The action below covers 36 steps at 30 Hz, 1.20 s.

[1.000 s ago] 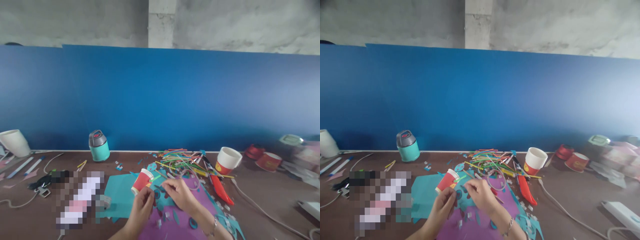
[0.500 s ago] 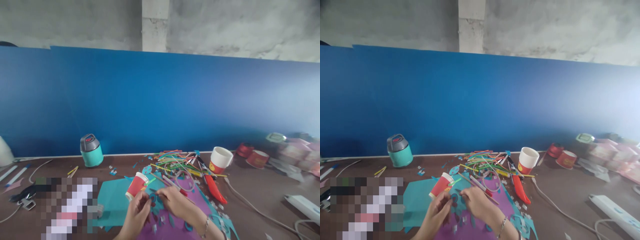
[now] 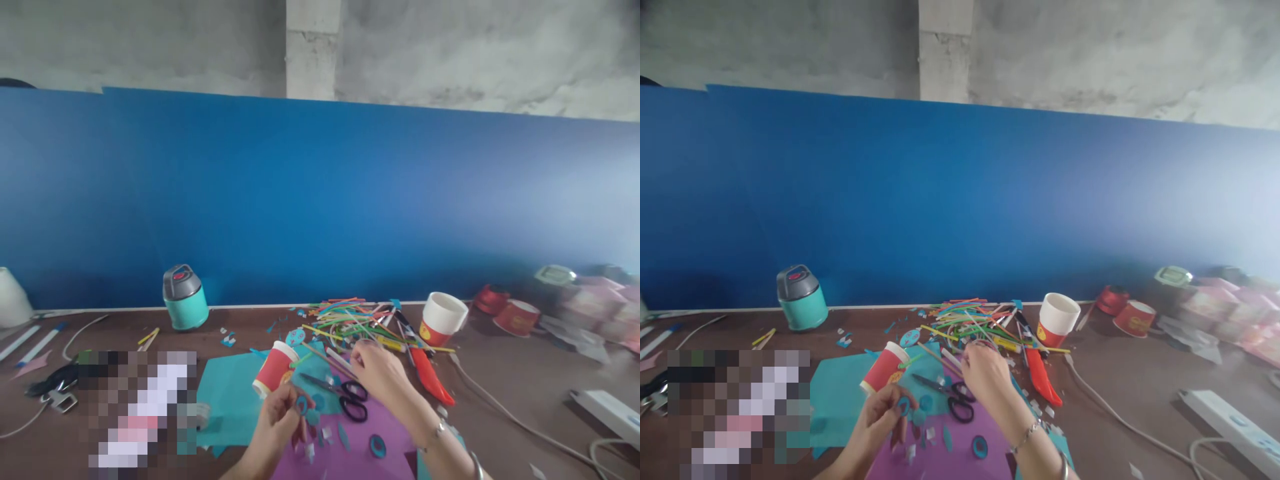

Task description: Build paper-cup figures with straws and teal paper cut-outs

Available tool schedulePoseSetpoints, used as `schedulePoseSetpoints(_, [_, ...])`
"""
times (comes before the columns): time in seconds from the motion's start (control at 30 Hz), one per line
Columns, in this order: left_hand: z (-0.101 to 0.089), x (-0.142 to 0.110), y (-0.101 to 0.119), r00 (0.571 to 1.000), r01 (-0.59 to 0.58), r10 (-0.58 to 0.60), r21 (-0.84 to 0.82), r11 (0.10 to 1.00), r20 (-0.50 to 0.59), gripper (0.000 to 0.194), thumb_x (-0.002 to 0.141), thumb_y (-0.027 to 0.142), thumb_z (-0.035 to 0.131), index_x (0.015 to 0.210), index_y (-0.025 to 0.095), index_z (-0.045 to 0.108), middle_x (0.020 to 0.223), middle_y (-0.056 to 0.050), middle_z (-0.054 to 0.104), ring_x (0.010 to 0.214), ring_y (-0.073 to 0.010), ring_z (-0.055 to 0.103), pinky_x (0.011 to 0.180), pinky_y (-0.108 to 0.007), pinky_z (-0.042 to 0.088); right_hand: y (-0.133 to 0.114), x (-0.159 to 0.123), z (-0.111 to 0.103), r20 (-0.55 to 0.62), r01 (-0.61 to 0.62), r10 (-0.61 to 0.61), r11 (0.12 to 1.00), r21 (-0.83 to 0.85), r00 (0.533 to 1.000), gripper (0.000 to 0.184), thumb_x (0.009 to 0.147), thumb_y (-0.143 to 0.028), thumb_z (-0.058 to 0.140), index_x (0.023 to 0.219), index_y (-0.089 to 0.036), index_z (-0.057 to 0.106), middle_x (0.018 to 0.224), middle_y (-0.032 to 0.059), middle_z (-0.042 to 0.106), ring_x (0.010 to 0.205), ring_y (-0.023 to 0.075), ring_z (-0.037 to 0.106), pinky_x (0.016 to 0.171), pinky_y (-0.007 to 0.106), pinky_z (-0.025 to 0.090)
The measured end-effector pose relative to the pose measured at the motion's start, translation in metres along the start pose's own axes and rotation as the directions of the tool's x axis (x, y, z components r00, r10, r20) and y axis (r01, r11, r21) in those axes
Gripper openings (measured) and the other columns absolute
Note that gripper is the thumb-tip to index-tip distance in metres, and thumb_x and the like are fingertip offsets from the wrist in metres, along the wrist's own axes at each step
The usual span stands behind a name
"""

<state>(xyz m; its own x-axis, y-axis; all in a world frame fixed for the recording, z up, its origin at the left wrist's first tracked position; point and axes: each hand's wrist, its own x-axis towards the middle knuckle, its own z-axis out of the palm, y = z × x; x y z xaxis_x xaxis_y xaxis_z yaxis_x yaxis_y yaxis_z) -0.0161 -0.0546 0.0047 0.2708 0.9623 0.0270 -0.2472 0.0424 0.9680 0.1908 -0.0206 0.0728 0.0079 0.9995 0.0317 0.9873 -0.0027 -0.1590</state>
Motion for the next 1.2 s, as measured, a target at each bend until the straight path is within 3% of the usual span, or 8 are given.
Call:
schedulePoseSetpoints(0.2, [-0.001, 0.003, -0.001, 0.999, 0.05, -0.049, -0.108, 0.993, 0.015, 0.03, 0.065, 0.019, 0.057, 0.054, 0.02, 0.029, 0.069, -0.002, 0.066, 0.032, -0.0041, 0.048, 0.032, -0.016, 0.027, 0.017, 0.006, 0.003, 0.041, -0.038, 0.042, 0.996, -0.086, 0.998, 0.023, 0.075, -0.013, 0.047, 0.075, -0.016, 0.07, 0.084, 0.0141, 0.072, 0.084, 0.0272, 0.068, 0.064, 0.029, 0.042])
schedulePoseSetpoints(0.47, [0.0, -0.001, 0.005, 0.995, 0.085, -0.075, -0.158, 0.984, 0.068, 0.036, 0.072, 0.022, 0.066, 0.062, 0.02, 0.031, 0.074, -0.002, 0.069, 0.042, -0.0082, 0.059, 0.04, -0.017, 0.038, 0.009, 0.004, -0.004, 0.054, -0.007, 0.01, 0.998, -0.065, 0.998, 0.022, 0.073, -0.012, 0.047, 0.07, -0.016, 0.068, 0.082, 0.0129, 0.073, 0.083, 0.0276, 0.068, 0.066, 0.03, 0.041])
schedulePoseSetpoints(0.57, [0.0, -0.001, 0.004, 0.996, 0.074, -0.063, -0.175, 0.982, 0.07, 0.037, 0.073, 0.029, 0.069, 0.072, 0.021, 0.033, 0.078, -0.002, 0.07, 0.05, -0.014, 0.066, 0.043, -0.02, 0.043, 0.009, 0.005, -0.007, -0.039, -0.026, 0.026, 1.0, -0.011, 0.999, 0.024, 0.08, -0.014, 0.041, 0.081, -0.016, 0.066, 0.085, 0.0139, 0.073, 0.085, 0.0275, 0.067, 0.07, 0.032, 0.04])
schedulePoseSetpoints(0.63, [-0.001, 0.001, -0.001, 0.995, 0.074, -0.06, -0.185, 0.98, 0.08, 0.038, 0.073, 0.035, 0.071, 0.083, 0.022, 0.037, 0.079, -0.003, 0.071, 0.052, -0.0156, 0.067, 0.045, -0.022, 0.045, 0.007, 0.006, -0.008, -0.148, -0.02, 0.043, 0.988, 0.154, 0.988, 0.022, 0.082, -0.015, 0.039, 0.087, -0.015, 0.061, 0.082, 0.0132, 0.072, 0.082, 0.0263, 0.067, 0.072, 0.033, 0.04])
schedulePoseSetpoints(0.77, [-0.003, 0.006, -0.014, 0.993, 0.061, -0.042, -0.186, 0.981, 0.107, 0.048, 0.068, 0.047, 0.073, 0.096, 0.022, 0.043, 0.079, -0.002, 0.068, 0.051, -0.0144, 0.065, 0.046, -0.022, 0.046, -0.001, 0.006, -0.006, -0.192, 0.114, -0.007, 0.825, 0.554, 0.981, 0.018, 0.089, -0.024, 0.033, 0.078, -0.021, 0.047, 0.056, -0.0004, 0.059, 0.058, 0.0168, 0.058, 0.064, 0.028, 0.04])
schedulePoseSetpoints(0.93, [-0.003, 0.003, -0.014, 1.0, 0.011, -0.011, -0.017, 1.0, 0.007, 0.043, 0.076, 0.053, 0.064, 0.1, 0.02, 0.05, 0.067, 0.005, 0.055, 0.041, -0.0057, 0.047, 0.037, -0.017, 0.031, -0.016, -0.001, 0.002, 0.061, 0.054, -0.257, 0.418, 0.907, 0.964, 0.021, 0.086, -0.031, 0.04, 0.067, -0.022, 0.043, 0.049, -0.0062, 0.044, 0.048, 0.0114, 0.044, 0.054, 0.024, 0.036])
schedulePoseSetpoints(1.1, [-0.003, -0.004, -0.005, 0.984, -0.144, 0.167, 0.27, 0.952, -0.066, 0.052, 0.084, 0.044, 0.058, 0.13, 0.022, 0.046, 0.074, 0.002, 0.054, 0.055, -0.0092, 0.045, 0.052, -0.023, 0.039, -0.027, -0.011, 0.005, 0.121, 0.087, -0.501, 0.371, 0.925, 0.857, 0.012, 0.085, -0.024, 0.045, 0.09, -0.019, 0.053, 0.069, -0.0016, 0.06, 0.065, 0.0133, 0.056, 0.064, 0.025, 0.042])
schedulePoseSetpoints(1.2, [-0.002, -0.006, -0.005, 0.973, -0.186, 0.226, 0.397, 0.899, -0.055, 0.052, 0.087, 0.037, 0.054, 0.135, 0.023, 0.045, 0.078, -0.001, 0.057, 0.064, -0.0136, 0.048, 0.061, -0.027, 0.042, -0.03, -0.015, 0.008, 0.089, 0.173, -0.538, 0.418, 0.892, 0.838, 0.015, 0.087, -0.023, 0.045, 0.096, -0.019, 0.056, 0.078, 0.001, 0.064, 0.072, 0.0142, 0.058, 0.065, 0.025, 0.044])
